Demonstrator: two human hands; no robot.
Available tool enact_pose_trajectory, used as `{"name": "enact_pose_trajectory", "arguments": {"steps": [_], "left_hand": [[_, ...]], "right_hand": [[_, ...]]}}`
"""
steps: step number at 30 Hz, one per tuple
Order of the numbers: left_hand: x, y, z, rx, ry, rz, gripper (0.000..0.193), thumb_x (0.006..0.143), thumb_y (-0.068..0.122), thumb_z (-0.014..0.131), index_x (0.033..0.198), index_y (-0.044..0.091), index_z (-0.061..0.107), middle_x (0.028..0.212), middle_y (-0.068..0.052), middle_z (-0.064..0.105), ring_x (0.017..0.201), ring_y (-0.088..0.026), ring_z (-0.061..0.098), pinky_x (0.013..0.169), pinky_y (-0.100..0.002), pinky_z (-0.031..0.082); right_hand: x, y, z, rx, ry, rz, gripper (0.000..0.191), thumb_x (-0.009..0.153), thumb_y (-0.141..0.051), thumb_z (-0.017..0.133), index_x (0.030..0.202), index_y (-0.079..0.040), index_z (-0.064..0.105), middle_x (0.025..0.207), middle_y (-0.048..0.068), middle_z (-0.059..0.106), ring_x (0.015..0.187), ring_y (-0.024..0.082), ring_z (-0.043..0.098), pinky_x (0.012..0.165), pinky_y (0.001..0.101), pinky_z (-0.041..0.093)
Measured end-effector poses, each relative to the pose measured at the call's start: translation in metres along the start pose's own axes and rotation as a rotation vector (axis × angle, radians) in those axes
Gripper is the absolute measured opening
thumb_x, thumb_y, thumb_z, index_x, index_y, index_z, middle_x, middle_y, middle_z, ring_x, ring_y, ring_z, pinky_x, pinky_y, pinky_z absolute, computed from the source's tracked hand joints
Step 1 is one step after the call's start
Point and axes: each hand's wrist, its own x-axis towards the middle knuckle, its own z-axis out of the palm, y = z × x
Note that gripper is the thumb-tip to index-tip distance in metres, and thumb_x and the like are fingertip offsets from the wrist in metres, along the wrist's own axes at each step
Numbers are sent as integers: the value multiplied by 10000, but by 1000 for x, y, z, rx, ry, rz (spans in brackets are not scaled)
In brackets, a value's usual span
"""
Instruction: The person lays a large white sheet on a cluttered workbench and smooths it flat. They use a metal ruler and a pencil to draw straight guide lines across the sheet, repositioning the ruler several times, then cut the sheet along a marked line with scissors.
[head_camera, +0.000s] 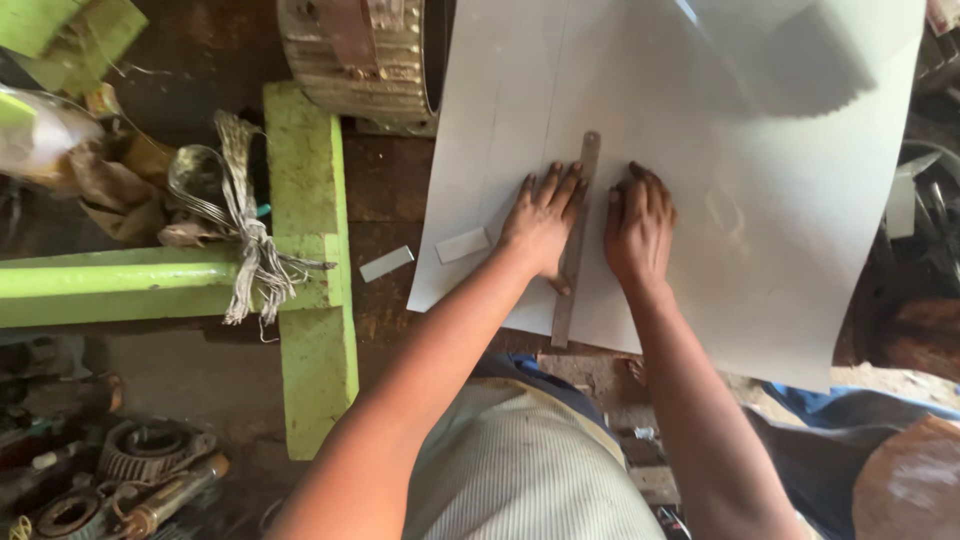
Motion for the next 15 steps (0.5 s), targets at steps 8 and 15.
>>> {"name": "enact_pose_trajectory", "arguments": {"steps": [8,15], "left_hand": [[-4,-31,23,-74,126,14,1587,438,806,862,1599,-8,148,1697,-205,88,1557,-384,96,1238,-576,164],[46,-60,8,-114,153,39,1571,448,803,863,1611,36,138,1703,-179,43,1574,-377,62,1254,-581,153]], "right_hand": [[-61,10,-4,22,-125,-41,311,1089,-163,525,1314,44,577,1535,183,524,1468,401,442,1222,525,330],[-110,-5,-22,10,-224,-27,130,1018,-158,554,1049,-63,636,1521,143,543,1463,397,435,1213,529,306]]}}
